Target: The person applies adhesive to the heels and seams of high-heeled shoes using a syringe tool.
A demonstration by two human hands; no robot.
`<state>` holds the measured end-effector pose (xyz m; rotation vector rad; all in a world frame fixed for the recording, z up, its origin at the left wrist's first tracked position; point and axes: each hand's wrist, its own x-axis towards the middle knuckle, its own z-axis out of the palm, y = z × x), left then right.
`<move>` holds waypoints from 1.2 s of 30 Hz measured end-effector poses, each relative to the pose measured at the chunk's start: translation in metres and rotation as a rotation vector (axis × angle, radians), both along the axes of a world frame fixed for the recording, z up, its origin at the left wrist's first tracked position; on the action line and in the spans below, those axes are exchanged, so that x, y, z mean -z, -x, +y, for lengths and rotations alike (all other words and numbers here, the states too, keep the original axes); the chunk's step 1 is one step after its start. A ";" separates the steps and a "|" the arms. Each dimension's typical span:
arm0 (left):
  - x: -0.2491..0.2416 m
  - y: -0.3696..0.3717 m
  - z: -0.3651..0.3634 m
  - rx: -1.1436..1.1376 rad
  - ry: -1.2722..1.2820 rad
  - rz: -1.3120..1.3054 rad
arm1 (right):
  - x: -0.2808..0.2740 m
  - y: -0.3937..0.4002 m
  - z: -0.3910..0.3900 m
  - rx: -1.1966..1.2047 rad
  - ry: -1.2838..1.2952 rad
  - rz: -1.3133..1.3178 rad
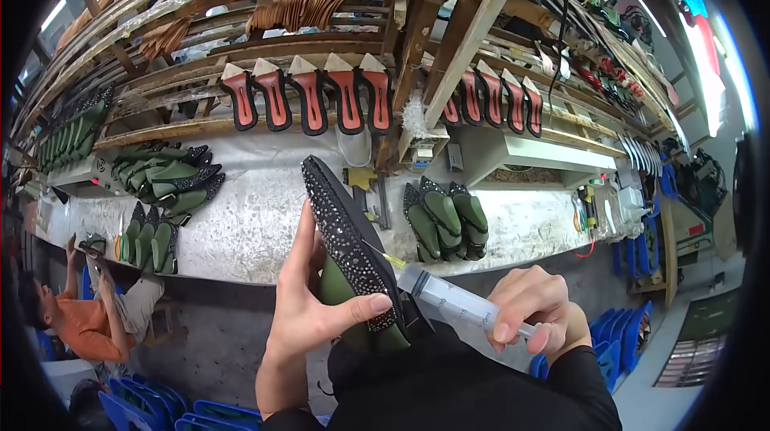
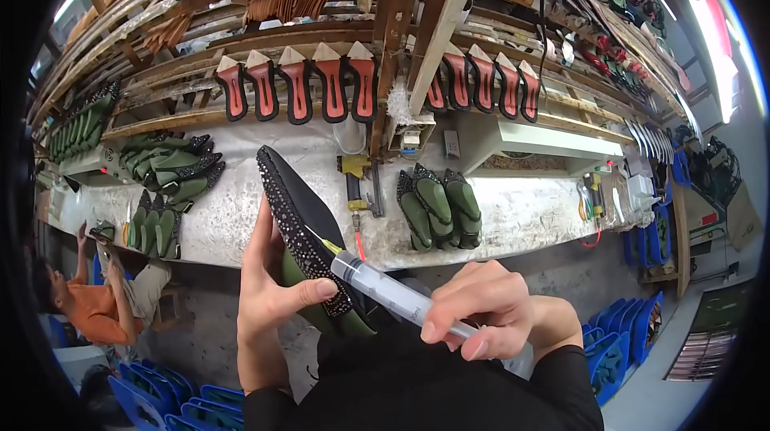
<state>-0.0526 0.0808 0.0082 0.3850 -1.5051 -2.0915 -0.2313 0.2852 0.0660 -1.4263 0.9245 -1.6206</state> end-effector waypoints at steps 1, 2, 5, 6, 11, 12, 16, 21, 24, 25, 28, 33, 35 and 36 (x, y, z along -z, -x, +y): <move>0.000 0.000 0.000 -0.002 -0.006 0.004 | 0.000 0.000 0.000 -0.005 -0.002 0.003; 0.000 0.000 0.000 -0.004 -0.011 0.010 | 0.001 -0.001 0.000 -0.011 -0.003 0.007; 0.003 -0.001 -0.001 0.006 -0.036 0.023 | 0.004 -0.005 -0.001 -0.006 0.003 0.001; 0.003 -0.001 -0.003 0.009 -0.045 0.034 | 0.004 -0.005 -0.002 -0.005 0.009 0.004; 0.004 0.001 -0.006 0.005 -0.063 0.057 | 0.004 -0.004 -0.002 -0.024 -0.001 -0.008; 0.004 0.001 -0.006 0.003 -0.067 0.056 | 0.005 -0.004 -0.002 -0.030 -0.008 -0.016; 0.007 0.001 -0.008 -0.004 -0.095 0.047 | 0.005 -0.007 -0.001 -0.004 -0.017 -0.030; 0.007 -0.001 -0.013 0.009 -0.141 0.048 | 0.007 -0.005 -0.002 -0.025 -0.031 -0.019; 0.007 -0.001 -0.015 0.016 -0.164 0.049 | 0.008 -0.005 -0.003 -0.028 -0.035 -0.016; 0.007 -0.001 -0.015 0.017 -0.172 0.049 | 0.008 -0.005 -0.004 -0.022 -0.031 -0.017; 0.009 -0.002 -0.014 0.020 -0.190 0.048 | 0.010 -0.006 -0.003 -0.010 -0.026 -0.020; 0.012 -0.001 -0.014 0.020 -0.217 0.062 | 0.011 -0.006 -0.003 -0.007 -0.014 -0.037; 0.013 0.000 -0.013 0.014 -0.221 0.067 | 0.012 -0.006 -0.001 -0.002 -0.016 -0.041; 0.013 0.000 -0.013 0.012 -0.222 0.068 | 0.012 -0.006 0.000 0.001 -0.016 -0.043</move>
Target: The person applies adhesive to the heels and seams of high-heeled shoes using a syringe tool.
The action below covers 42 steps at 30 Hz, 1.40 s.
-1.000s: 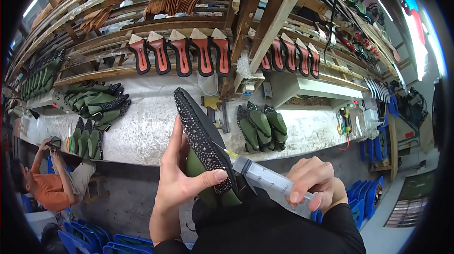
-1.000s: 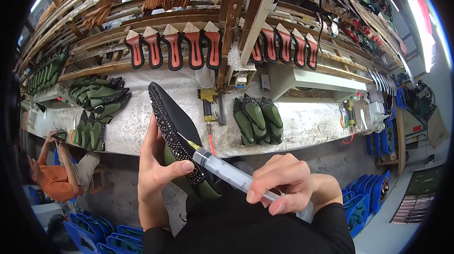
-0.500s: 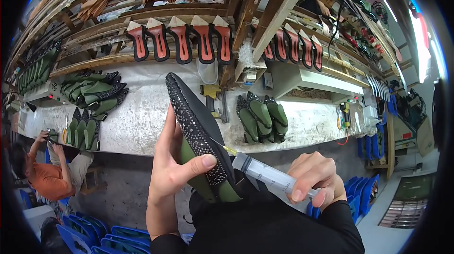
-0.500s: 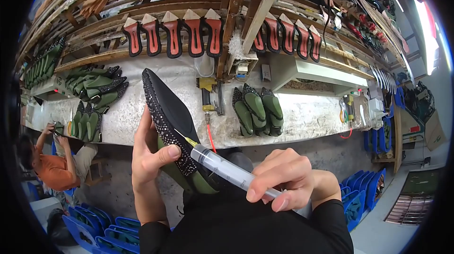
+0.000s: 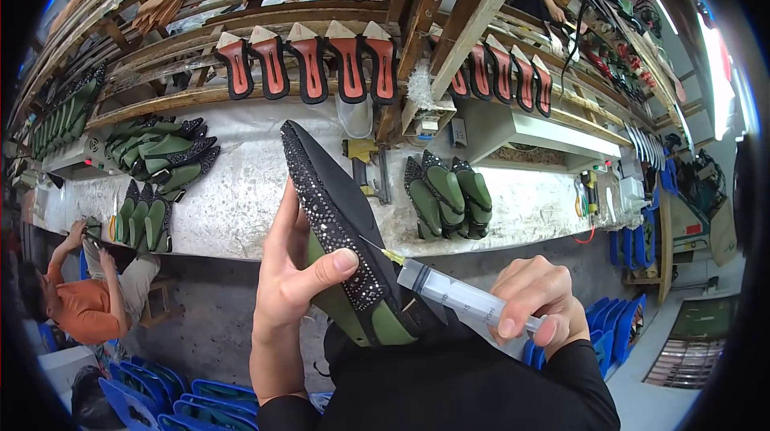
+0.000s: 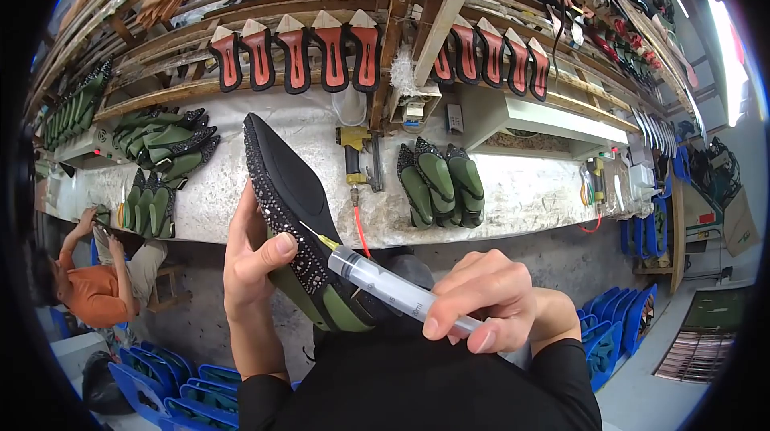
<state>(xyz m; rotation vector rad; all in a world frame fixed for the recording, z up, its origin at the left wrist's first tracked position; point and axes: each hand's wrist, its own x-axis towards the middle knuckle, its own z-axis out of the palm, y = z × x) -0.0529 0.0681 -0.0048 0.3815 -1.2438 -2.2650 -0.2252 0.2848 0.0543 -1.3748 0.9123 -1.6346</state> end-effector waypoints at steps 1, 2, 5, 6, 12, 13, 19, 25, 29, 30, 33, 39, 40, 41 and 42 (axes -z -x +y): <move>0.000 0.000 0.000 -0.002 0.000 0.000 | 0.000 0.000 0.000 0.003 0.000 -0.003; -0.001 0.000 0.000 -0.003 0.003 -0.004 | 0.001 0.000 0.001 0.003 0.004 -0.007; -0.003 0.001 0.002 -0.025 -0.021 -0.013 | 0.001 0.001 0.003 -0.006 -0.010 0.008; -0.003 0.002 0.003 -0.032 -0.031 -0.016 | 0.001 0.001 0.004 -0.008 -0.018 0.014; 0.000 0.004 0.004 -0.045 -0.053 -0.011 | 0.004 -0.001 0.011 0.006 -0.032 -0.012; 0.001 0.004 0.004 -0.050 -0.053 -0.013 | 0.004 -0.001 0.012 0.004 -0.038 -0.015; 0.004 0.003 0.004 -0.060 -0.072 -0.033 | 0.006 0.000 0.020 -0.019 -0.067 -0.026; 0.001 0.002 0.004 -0.073 -0.067 -0.045 | 0.006 -0.003 0.028 -0.033 -0.075 -0.031; -0.002 0.002 0.006 -0.085 -0.070 -0.042 | 0.006 -0.003 0.031 -0.042 -0.077 -0.030; -0.002 0.002 0.006 -0.088 -0.074 -0.040 | 0.006 -0.003 0.031 -0.048 -0.076 -0.027; -0.002 0.002 0.007 -0.090 -0.080 -0.037 | 0.007 -0.005 0.032 -0.051 -0.079 -0.039; 0.000 0.001 0.005 -0.067 -0.099 -0.045 | -0.012 0.001 0.034 -0.030 -0.135 -0.019; 0.001 0.000 0.003 -0.059 -0.103 -0.050 | -0.018 0.002 0.035 0.041 -0.002 -0.238; 0.000 -0.001 0.002 -0.053 -0.105 -0.055 | -0.024 0.004 0.037 0.110 0.133 -0.458; 0.000 -0.001 0.001 -0.057 -0.096 -0.051 | -0.034 0.018 0.042 0.048 0.178 -0.469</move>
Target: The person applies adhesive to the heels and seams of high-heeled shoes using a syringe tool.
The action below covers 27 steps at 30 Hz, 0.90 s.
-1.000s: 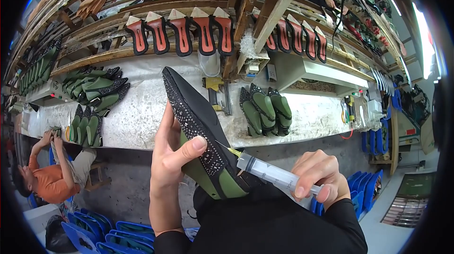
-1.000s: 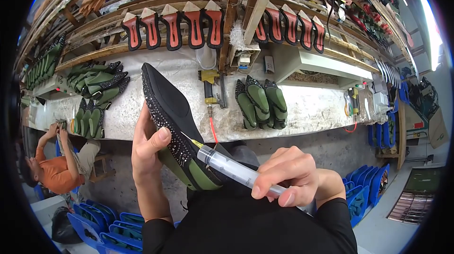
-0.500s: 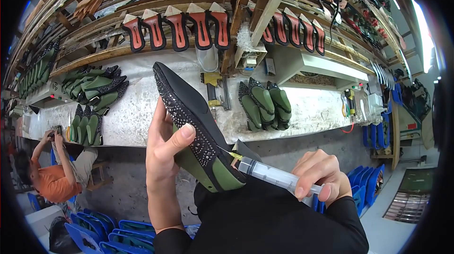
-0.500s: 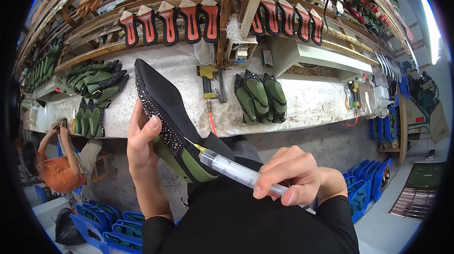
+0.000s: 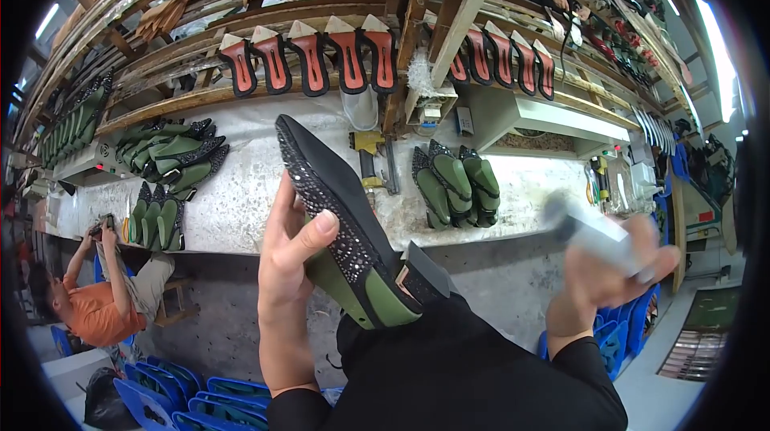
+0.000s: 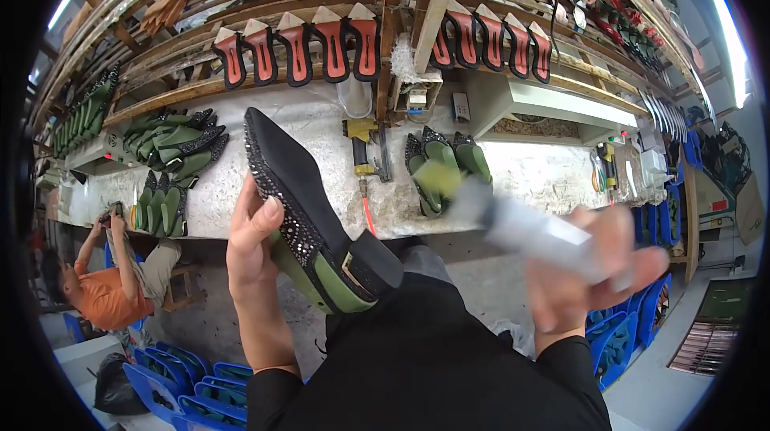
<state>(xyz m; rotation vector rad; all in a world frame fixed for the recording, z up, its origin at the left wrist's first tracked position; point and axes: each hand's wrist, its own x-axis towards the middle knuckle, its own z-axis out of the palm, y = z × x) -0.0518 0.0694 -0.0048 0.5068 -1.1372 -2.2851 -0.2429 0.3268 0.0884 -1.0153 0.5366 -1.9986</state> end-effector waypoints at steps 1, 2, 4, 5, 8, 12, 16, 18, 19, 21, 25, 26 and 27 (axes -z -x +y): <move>0.000 0.000 0.001 0.016 0.010 0.006 | -0.009 0.013 -0.001 -0.047 0.056 -0.004; 0.000 0.001 0.003 0.035 0.017 0.012 | -0.010 0.016 -0.005 -0.045 0.063 0.000; -0.001 0.003 0.007 0.080 0.033 0.027 | -0.011 0.014 -0.015 0.106 0.046 0.250; -0.003 0.004 0.009 0.086 0.039 0.032 | -0.004 0.009 -0.020 0.137 0.014 0.336; -0.011 0.002 0.019 0.110 0.102 0.035 | 0.012 -0.016 -0.031 0.252 -0.149 0.465; -0.013 0.000 0.024 0.118 0.158 0.038 | 0.026 -0.027 -0.048 0.357 -0.189 0.599; -0.014 -0.003 0.026 0.118 0.195 0.036 | 0.034 -0.025 -0.052 0.397 -0.199 0.712; -0.015 -0.005 0.027 0.117 0.194 0.036 | 0.035 -0.026 -0.052 0.404 -0.200 0.735; -0.015 -0.005 0.027 0.117 0.193 0.036 | 0.036 -0.026 -0.052 0.412 -0.204 0.740; -0.015 -0.006 0.026 0.115 0.212 0.030 | 0.037 -0.026 -0.052 0.416 -0.208 0.751; -0.013 -0.005 0.027 0.118 0.259 0.011 | 0.037 -0.028 -0.048 0.411 -0.223 0.751; -0.013 -0.006 0.027 0.117 0.265 0.009 | 0.037 -0.028 -0.046 0.407 -0.226 0.749; -0.012 -0.006 0.027 0.116 0.272 0.008 | 0.036 -0.027 -0.044 0.396 -0.229 0.749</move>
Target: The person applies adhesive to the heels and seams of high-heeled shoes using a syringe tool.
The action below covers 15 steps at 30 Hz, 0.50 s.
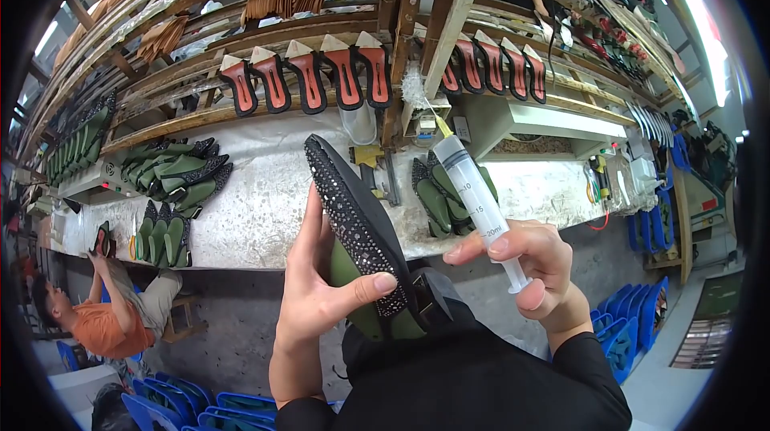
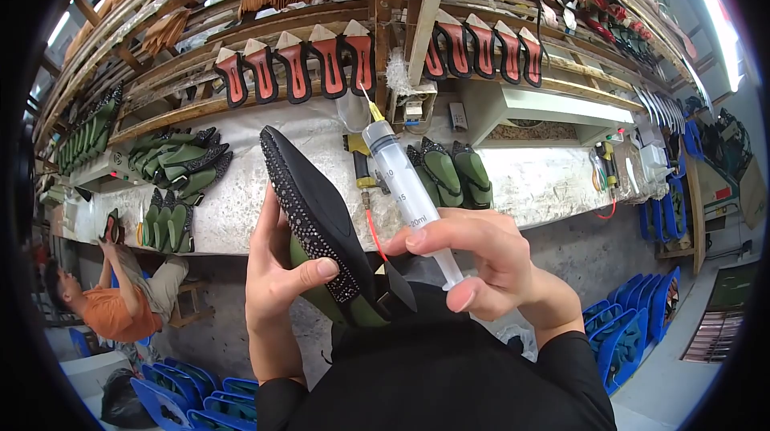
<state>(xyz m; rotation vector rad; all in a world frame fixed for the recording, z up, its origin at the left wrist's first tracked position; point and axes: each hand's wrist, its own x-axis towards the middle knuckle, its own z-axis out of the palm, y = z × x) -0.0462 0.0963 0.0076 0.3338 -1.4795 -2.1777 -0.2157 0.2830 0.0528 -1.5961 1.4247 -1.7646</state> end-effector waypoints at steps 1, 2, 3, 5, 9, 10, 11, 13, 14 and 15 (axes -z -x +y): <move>0.000 0.000 0.000 -0.001 0.007 0.000 | -0.001 0.001 0.002 -0.008 -0.006 -0.002; 0.000 0.000 0.000 -0.001 0.015 0.000 | -0.002 0.001 0.004 -0.016 -0.011 -0.003; 0.000 0.000 0.000 0.001 0.018 0.001 | -0.003 0.001 0.005 -0.013 -0.008 -0.002; 0.000 -0.001 0.001 -0.016 0.066 -0.014 | -0.004 0.002 0.007 -0.020 0.011 0.016; -0.001 -0.004 0.003 -0.043 0.132 -0.035 | -0.006 0.001 0.009 -0.038 0.030 0.038; -0.001 -0.004 0.004 -0.051 0.145 -0.043 | -0.007 0.001 0.009 -0.049 0.026 0.039; -0.002 -0.004 0.005 -0.060 0.157 -0.051 | -0.007 0.000 0.010 -0.059 0.020 0.041; -0.001 -0.005 0.006 -0.066 0.169 -0.060 | -0.008 0.000 0.009 -0.067 0.014 0.042; 0.000 -0.005 0.006 -0.072 0.186 -0.063 | -0.007 0.000 0.008 -0.070 0.016 0.045; 0.001 -0.005 0.006 -0.078 0.202 -0.066 | -0.007 0.000 0.008 -0.073 0.017 0.048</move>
